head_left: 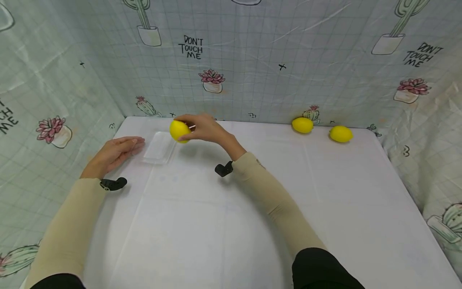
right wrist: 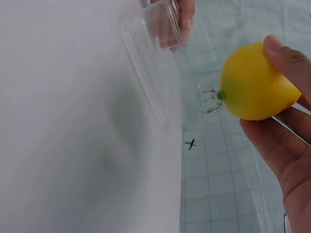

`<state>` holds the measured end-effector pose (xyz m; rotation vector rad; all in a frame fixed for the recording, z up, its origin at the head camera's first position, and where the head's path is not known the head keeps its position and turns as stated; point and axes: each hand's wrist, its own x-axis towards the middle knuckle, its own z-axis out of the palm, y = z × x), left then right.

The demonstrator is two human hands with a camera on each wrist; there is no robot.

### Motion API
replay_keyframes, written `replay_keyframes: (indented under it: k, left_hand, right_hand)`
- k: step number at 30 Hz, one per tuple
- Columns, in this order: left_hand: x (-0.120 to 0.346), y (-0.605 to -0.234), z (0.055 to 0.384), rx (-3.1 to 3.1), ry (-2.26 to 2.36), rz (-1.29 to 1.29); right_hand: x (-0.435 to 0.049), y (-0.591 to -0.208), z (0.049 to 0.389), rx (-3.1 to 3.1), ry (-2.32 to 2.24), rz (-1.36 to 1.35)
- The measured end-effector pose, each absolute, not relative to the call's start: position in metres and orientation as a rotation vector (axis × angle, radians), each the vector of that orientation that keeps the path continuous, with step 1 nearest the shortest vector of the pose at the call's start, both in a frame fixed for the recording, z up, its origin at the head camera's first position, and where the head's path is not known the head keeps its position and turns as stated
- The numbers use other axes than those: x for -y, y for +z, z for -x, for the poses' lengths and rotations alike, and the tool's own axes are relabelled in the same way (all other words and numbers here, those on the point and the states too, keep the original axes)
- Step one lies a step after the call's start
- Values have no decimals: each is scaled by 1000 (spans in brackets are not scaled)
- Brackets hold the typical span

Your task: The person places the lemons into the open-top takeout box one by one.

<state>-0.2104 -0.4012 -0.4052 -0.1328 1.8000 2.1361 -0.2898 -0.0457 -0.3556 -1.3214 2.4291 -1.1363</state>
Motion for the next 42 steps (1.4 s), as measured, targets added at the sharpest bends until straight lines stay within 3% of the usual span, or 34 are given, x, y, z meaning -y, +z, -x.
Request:
replay_keyframes:
  k: [23,30,42]
  left_hand:
    - [394,-402,207,-1849,2118,219]
    - [393,-405,207,-1817,2167,226]
    - [394,-407,203,-1815,2193,262]
  right_hand:
    - [149,-316,306,-2390,-455,1420]
    - [166,-308,294,-2380,-376,1264]
    - [172,-315,287,-2327,-262,1287]
